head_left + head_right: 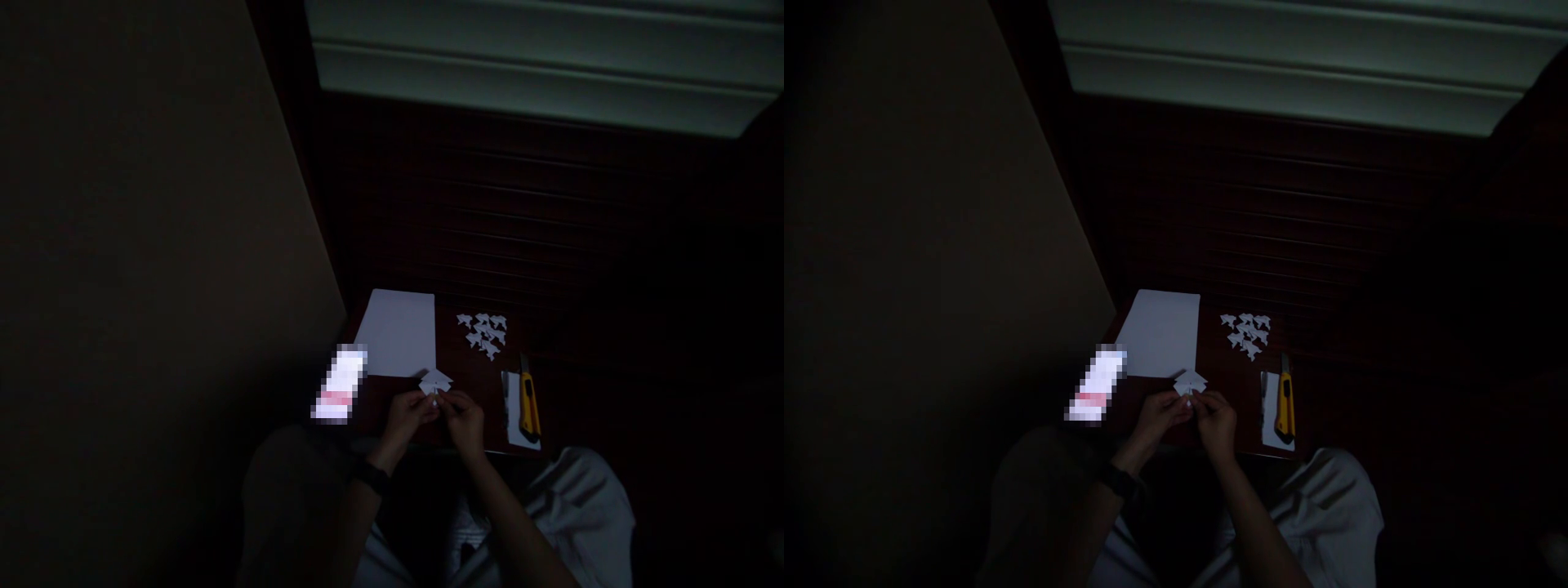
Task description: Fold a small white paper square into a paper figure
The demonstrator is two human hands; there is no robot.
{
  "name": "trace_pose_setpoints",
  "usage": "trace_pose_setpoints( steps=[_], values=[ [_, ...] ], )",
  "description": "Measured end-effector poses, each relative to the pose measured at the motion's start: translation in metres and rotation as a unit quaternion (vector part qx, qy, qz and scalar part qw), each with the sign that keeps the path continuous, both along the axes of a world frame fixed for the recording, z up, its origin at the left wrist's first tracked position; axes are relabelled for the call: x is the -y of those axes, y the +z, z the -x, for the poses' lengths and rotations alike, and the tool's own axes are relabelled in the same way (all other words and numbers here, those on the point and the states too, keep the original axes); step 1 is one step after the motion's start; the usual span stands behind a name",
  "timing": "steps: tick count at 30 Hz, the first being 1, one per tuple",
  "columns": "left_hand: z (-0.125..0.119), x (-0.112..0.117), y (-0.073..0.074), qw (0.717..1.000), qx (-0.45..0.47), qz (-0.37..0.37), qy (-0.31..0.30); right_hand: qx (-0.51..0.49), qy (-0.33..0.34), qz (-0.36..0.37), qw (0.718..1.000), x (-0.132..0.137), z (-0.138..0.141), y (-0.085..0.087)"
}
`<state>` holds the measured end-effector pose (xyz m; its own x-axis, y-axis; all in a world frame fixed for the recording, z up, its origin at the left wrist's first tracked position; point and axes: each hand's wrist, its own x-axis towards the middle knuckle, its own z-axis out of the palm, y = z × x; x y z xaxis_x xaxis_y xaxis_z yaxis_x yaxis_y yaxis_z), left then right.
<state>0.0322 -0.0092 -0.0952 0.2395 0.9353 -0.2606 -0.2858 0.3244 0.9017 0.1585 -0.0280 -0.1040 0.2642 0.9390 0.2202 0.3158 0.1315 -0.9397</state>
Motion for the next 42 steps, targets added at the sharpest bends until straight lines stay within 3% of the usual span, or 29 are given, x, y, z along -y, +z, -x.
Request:
trace_pose_setpoints(
  steps=[17,24,29,34,38,42],
  values=[
    [0.008,0.001,0.018,0.997,0.001,-0.009,-0.074,-0.002,0.016,-0.011,1.0,0.004,-0.002,0.0],
    [0.007,-0.002,0.01,0.998,0.002,0.028,-0.049,-0.012,0.031,-0.01,0.999,0.003,-0.005,-0.001],
    [0.011,-0.001,0.011,0.998,0.02,0.036,-0.052,-0.056,0.112,0.012,0.992,0.005,-0.015,0.01],
    [0.017,-0.002,0.014,0.995,0.005,0.04,-0.094,-0.177,0.081,0.066,0.979,0.001,-0.025,0.015],
    [0.018,-0.003,0.014,0.986,-0.043,0.035,-0.159,-0.216,0.193,0.138,0.947,-0.005,-0.032,0.019],
    [0.016,-0.003,0.014,0.98,-0.066,0.024,-0.185,-0.212,0.262,0.181,0.924,-0.01,-0.038,0.021]
  ],
)
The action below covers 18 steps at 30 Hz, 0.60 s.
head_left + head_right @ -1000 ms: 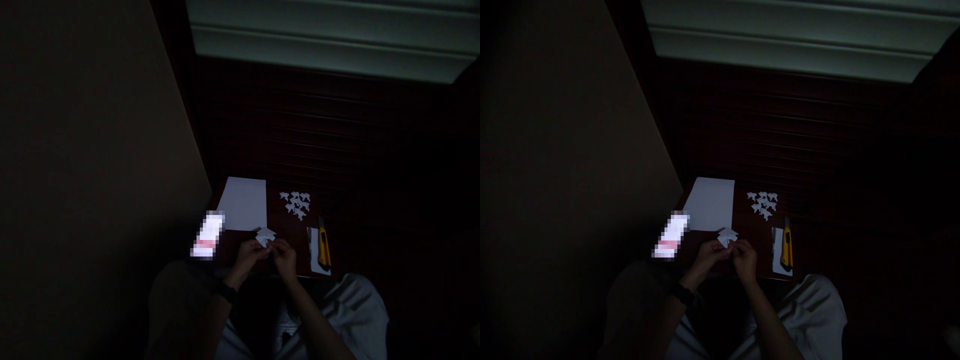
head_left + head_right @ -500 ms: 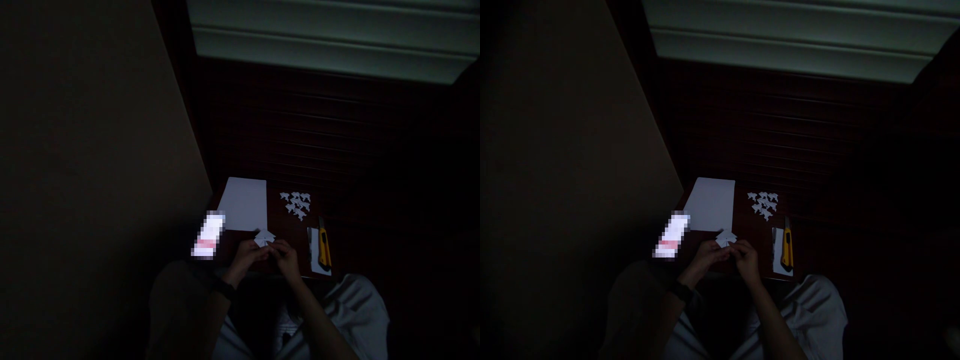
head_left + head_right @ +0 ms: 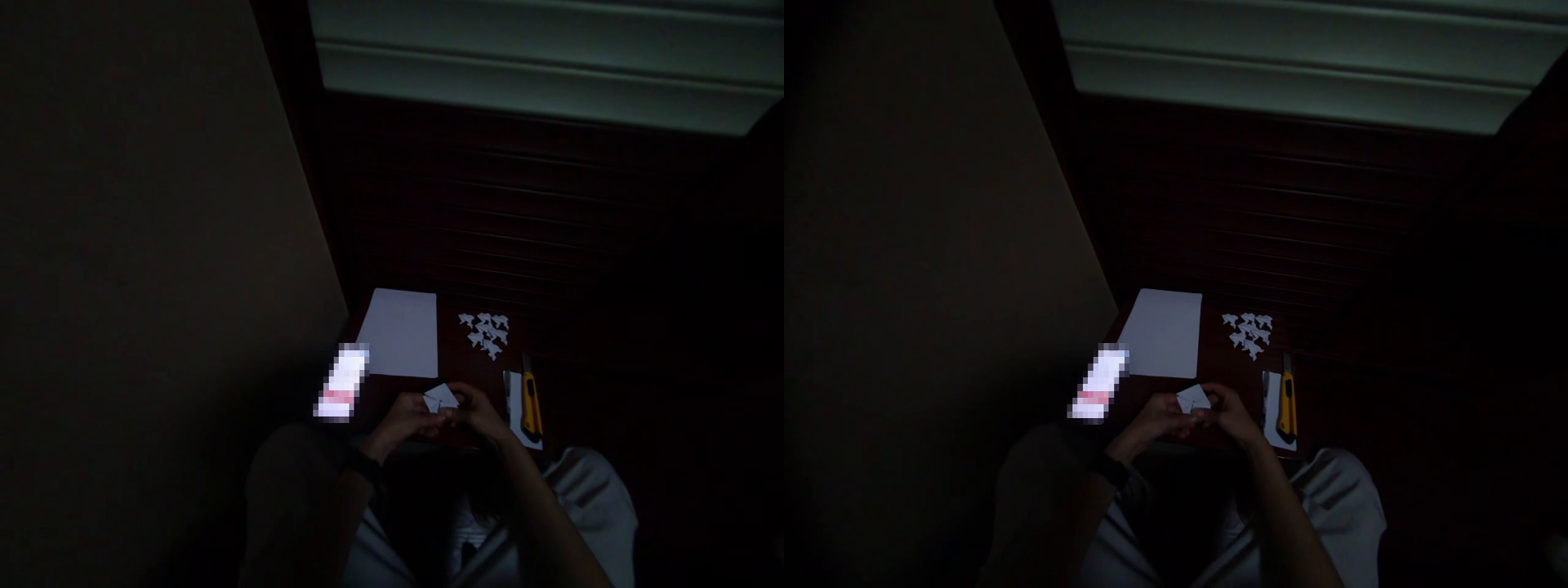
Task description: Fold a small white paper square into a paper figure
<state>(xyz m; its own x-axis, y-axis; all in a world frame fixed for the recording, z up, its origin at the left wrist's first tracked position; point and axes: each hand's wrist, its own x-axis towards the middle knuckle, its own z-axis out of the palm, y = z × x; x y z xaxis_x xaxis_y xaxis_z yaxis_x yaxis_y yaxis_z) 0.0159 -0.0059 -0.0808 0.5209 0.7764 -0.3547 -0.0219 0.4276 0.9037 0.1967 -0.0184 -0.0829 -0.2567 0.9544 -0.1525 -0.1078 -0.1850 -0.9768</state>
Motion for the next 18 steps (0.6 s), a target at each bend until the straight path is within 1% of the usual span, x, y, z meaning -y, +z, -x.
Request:
trace_pose_setpoints(
  steps=[3,6,10,13,18],
  values=[
    [-0.001,-0.0002,-0.0007,1.0,-0.006,0.0,-0.005,0.009,0.04,0.03,0.999,-0.0034,-0.0017,-0.0021],
    [-0.001,-0.0007,-0.003,1.0,-0.004,0.008,-0.004,0.012,0.061,0.046,0.997,-0.0057,-0.0021,-0.0056],
    [-0.0008,-0.0013,-0.0074,1.0,-0.001,-0.001,-0.002,0.03,0.055,0.061,0.996,-0.0074,-0.0013,-0.0084],
    [-0.0012,-0.0012,-0.0092,1.0,-0.001,-0.004,-0.001,0.046,0.052,0.068,0.995,-0.0081,-0.0005,-0.0073],
    [-0.0006,-0.0012,-0.0054,1.0,-0.001,0.009,-0.008,0.055,0.062,0.072,0.994,-0.0087,-0.001,-0.0012]
  ],
)
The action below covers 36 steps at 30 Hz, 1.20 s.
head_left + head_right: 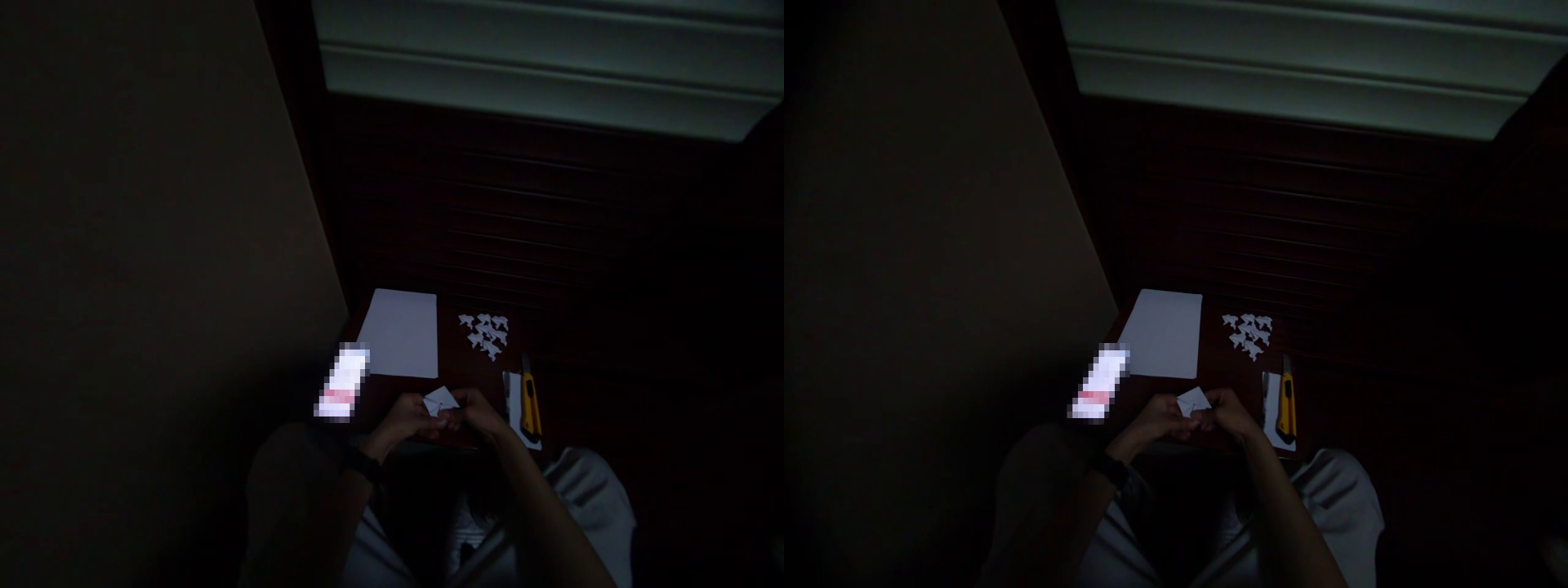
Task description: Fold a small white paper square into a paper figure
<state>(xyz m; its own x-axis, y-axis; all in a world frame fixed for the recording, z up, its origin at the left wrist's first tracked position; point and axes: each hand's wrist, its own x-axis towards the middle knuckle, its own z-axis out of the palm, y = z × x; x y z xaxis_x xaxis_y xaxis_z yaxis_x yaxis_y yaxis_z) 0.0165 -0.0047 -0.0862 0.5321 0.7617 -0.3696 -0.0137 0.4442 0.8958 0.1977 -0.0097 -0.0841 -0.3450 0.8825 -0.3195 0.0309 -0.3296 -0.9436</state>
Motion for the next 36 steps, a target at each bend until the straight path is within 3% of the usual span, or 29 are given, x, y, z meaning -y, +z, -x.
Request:
trace_pose_setpoints(
  steps=[8,18,36],
  values=[
    [0.0055,0.0003,0.0043,0.998,0.053,0.014,0.019,-0.022,-0.013,-0.003,1.0,-0.0002,-0.0026,0.0008],
    [0.0021,0.0024,0.0032,1.0,0.008,-0.017,0.018,-0.02,-0.02,-0.021,0.999,0.0012,-0.0003,-0.0055],
    [0.0013,0.0003,-0.0022,0.999,0.036,-0.011,-0.026,-0.007,-0.028,-0.036,0.999,0.0034,0.0064,0.0018]
  ],
)
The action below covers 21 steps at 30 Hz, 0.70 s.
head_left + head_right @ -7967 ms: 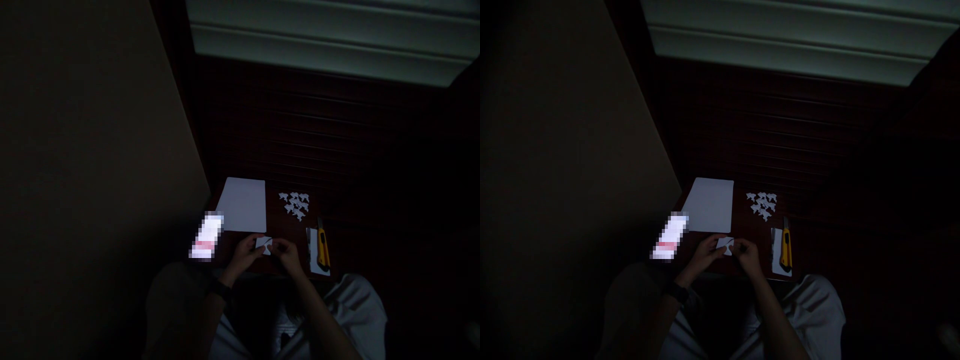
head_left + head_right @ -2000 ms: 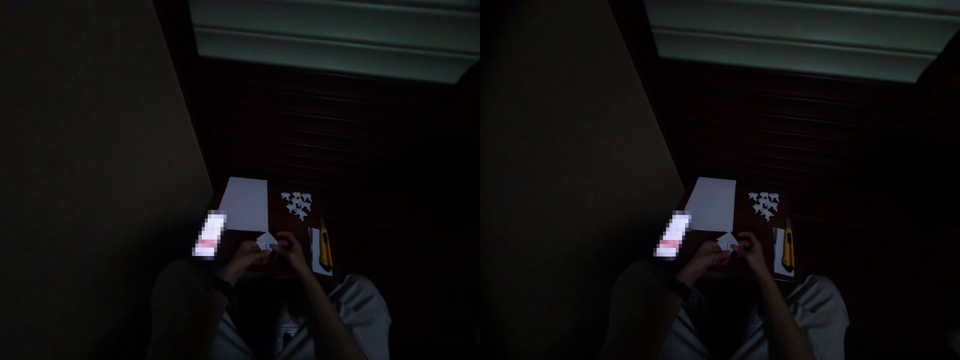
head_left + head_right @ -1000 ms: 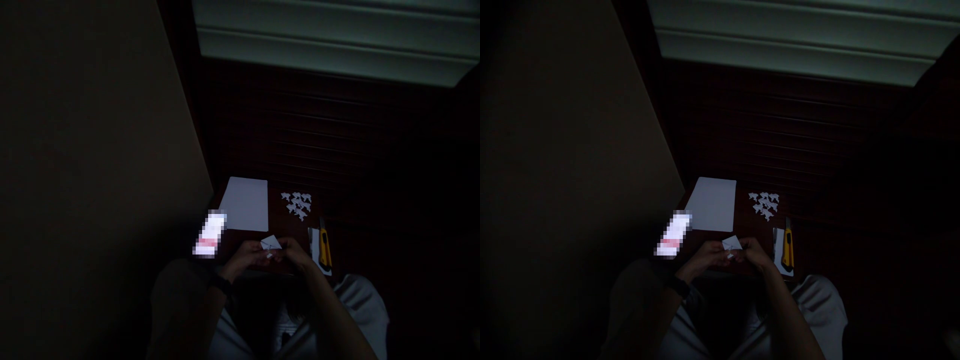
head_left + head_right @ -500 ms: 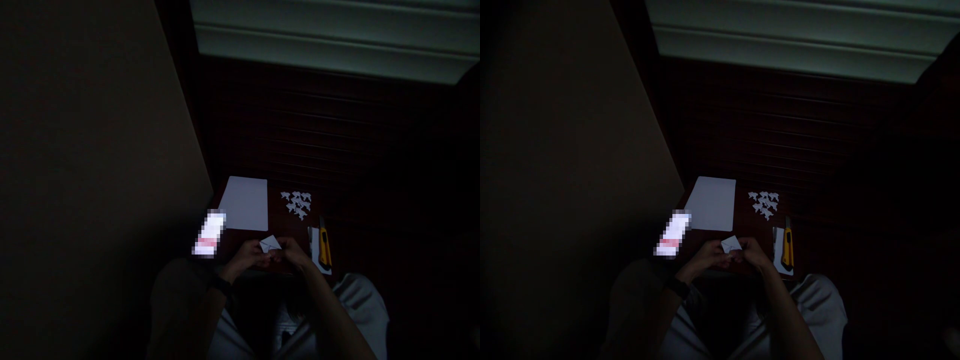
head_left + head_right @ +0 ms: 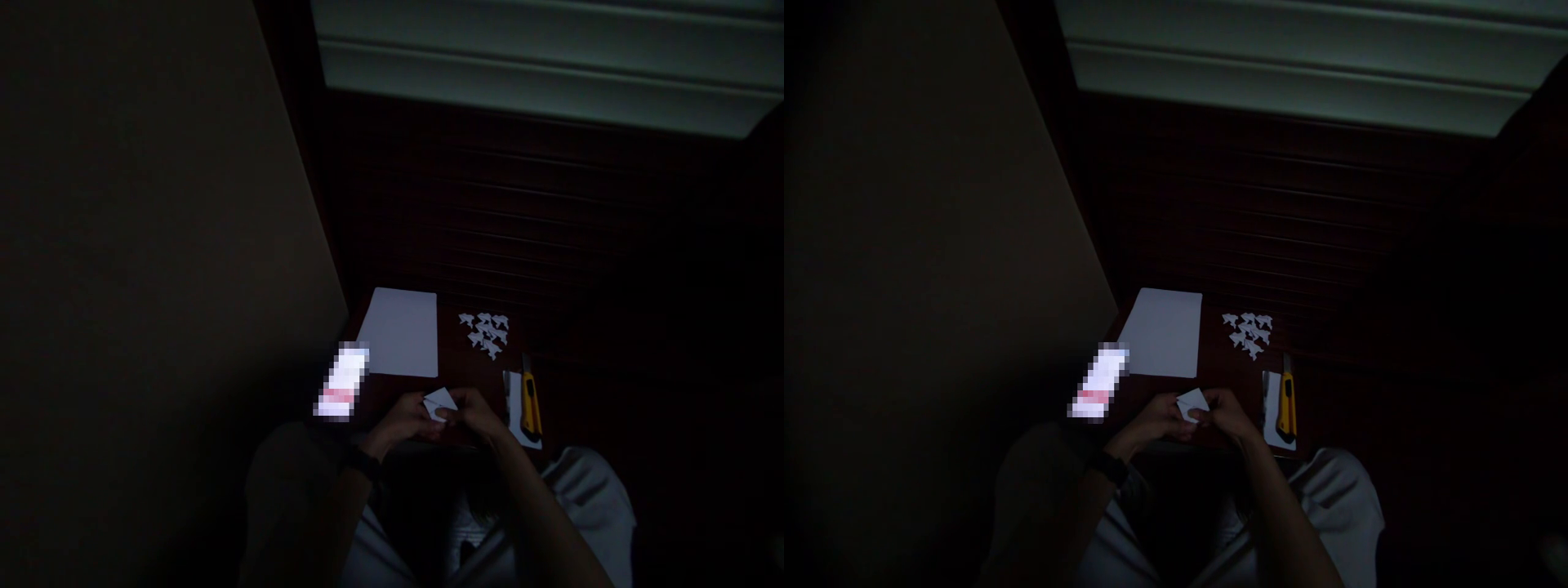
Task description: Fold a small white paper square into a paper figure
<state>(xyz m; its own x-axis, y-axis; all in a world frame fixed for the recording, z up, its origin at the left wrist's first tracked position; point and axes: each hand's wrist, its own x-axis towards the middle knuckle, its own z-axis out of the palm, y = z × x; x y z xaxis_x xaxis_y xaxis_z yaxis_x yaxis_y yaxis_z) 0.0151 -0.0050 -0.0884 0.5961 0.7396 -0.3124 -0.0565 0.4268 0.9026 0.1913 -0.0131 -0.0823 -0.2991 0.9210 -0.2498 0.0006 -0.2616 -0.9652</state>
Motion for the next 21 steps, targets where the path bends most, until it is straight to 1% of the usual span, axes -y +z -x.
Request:
trace_pose_setpoints(
  steps=[5,10,15,21],
  values=[
    [0.0005,0.0002,-0.0022,1.0,-0.019,0.008,0.011,-0.017,-0.011,-0.004,1.0,0.0004,0.0019,-0.0015],
    [0.0009,0.0002,-0.0027,0.999,-0.021,0.016,0.019,-0.044,-0.005,-0.002,0.999,0.001,0.0031,-0.0009],
    [0.0015,-0.0001,-0.0008,0.999,-0.019,0.004,0.027,-0.027,-0.049,-0.017,0.998,0.0032,0.0046,-0.0011],
    [-0.0005,0.001,0.0043,1.0,-0.002,0.013,0.028,-0.003,-0.086,-0.036,0.996,0.0042,0.0093,-0.0059]
  ],
)
